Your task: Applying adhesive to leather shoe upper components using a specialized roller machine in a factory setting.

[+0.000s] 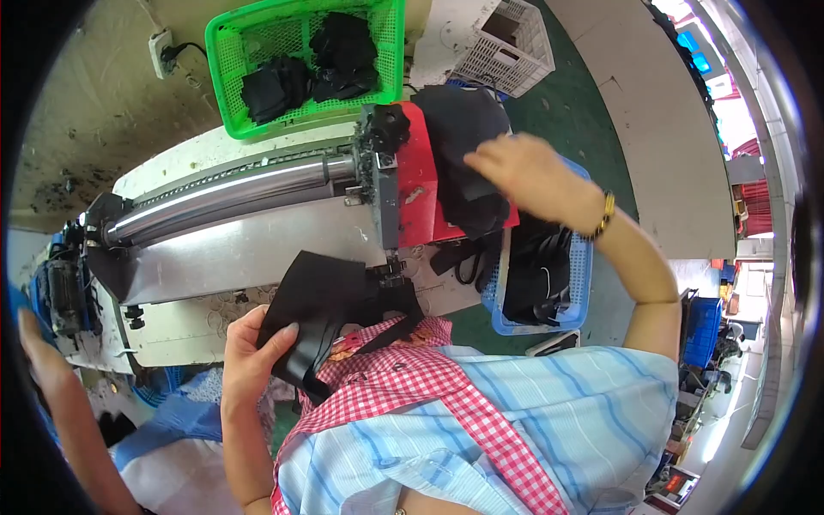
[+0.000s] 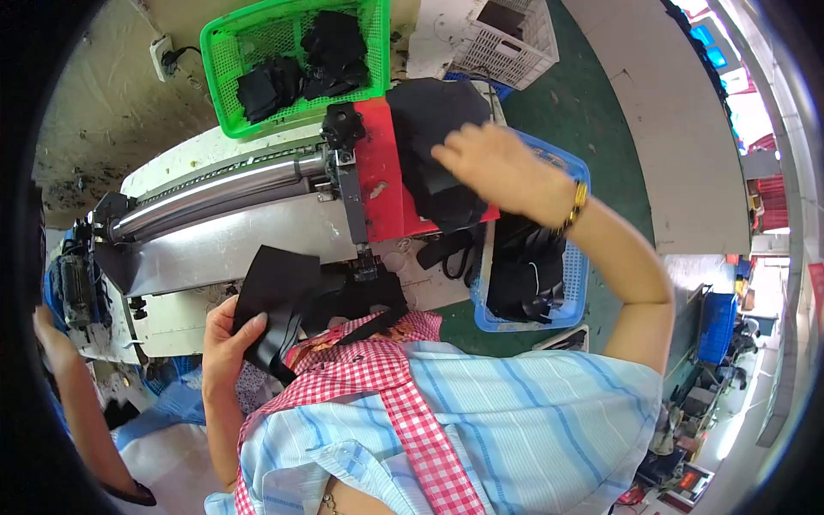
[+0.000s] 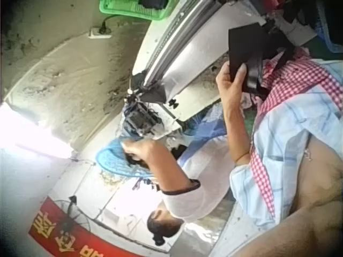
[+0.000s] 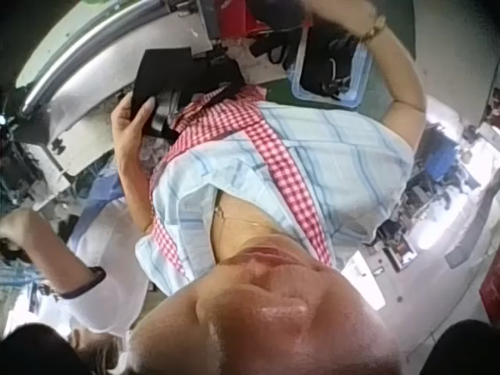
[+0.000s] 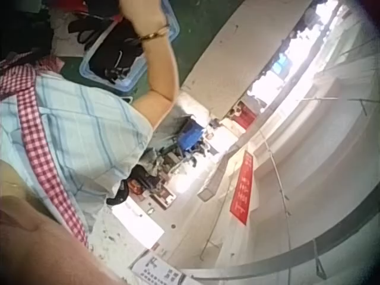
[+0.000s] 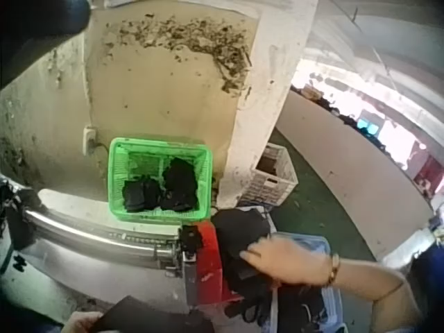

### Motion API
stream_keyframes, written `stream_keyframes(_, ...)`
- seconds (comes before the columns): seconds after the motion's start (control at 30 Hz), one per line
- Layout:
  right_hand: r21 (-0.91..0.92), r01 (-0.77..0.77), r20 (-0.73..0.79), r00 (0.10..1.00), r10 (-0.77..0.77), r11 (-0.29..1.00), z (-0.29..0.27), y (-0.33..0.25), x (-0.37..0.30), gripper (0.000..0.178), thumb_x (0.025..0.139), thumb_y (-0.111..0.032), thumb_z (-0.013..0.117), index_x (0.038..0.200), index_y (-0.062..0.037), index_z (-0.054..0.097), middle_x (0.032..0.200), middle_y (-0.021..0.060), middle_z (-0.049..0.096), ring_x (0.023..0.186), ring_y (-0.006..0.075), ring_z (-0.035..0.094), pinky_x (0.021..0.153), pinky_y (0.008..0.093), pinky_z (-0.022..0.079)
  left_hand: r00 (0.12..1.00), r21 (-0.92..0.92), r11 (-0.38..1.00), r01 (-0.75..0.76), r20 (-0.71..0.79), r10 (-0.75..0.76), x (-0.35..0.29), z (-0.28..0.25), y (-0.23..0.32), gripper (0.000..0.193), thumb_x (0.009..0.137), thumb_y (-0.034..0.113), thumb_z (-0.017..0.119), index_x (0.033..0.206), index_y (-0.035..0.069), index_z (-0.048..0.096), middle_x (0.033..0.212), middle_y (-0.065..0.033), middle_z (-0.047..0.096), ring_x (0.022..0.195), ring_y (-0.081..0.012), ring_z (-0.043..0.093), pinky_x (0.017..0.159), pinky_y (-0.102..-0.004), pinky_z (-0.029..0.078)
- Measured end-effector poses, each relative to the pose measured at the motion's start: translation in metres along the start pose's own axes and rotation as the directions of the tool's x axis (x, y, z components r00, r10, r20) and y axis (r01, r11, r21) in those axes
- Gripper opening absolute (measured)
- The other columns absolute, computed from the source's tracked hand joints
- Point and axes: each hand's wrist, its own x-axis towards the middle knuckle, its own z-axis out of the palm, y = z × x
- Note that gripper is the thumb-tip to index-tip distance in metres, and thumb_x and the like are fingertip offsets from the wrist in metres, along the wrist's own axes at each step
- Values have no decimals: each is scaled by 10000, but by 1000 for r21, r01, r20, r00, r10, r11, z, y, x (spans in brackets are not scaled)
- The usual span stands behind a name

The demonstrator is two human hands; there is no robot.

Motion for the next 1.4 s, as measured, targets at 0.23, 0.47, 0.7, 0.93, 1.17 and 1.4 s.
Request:
stream_keyframes(0.23,882,243,-255,967,-25,405,-37,-111,57,444,718,-222,750,1078,-24,581,993,155,617,899,279,619,741,338,488,956,541,789,-292,134,262,-6,38,31,174,786,118,717,766,-28,623,554,-27,559,532,-22,474,474,-213,393)
stream_keyframes(0.47,889,286,-261,958,-118,358,-34,-119,101,231,726,-91,703,923,-23,605,764,168,617,738,333,619,627,372,471,1000,259,966,-14,-17,19,-24,3,9,319,878,249,656,705,-17,625,632,55,570,561,-11,461,468,-202,372)
stream_keyframes(0.7,497,396,-175,917,-359,772,-44,-47,241,540,802,-375,670,1143,22,533,1044,184,586,974,305,578,834,380,469,928,4,974,226,-306,-214,-5,-23,-32,327,914,291,592,777,0,652,672,14,607,559,-47,530,505,-208,414)
stream_keyframes(0.93,802,-287,556,677,-481,523,26,-47,305,806,777,-618,611,1242,30,498,1096,124,546,934,185,516,830,319,481,962,239,970,-51,-248,112,21,-31,-6,287,810,109,683,1046,-32,602,910,-36,623,787,-49,553,664,-199,450)
stream_keyframes(1.17,678,143,86,959,-270,721,2,6,321,332,757,-238,692,973,-1,609,919,107,607,807,225,581,676,317,469,941,5,994,-112,-322,107,-13,-40,-8,182,881,134,619,936,-36,654,810,-2,637,718,-36,548,611,-188,447)
stream_keyframes(1.4,95,237,-360,914,-189,967,-47,11,294,297,774,-92,665,1059,-44,598,873,162,631,757,299,614,632,365,487,930,90,957,277,-275,-244,21,-48,-16,340,876,308,626,878,-30,666,730,-15,633,599,-70,559,541,-225,441)
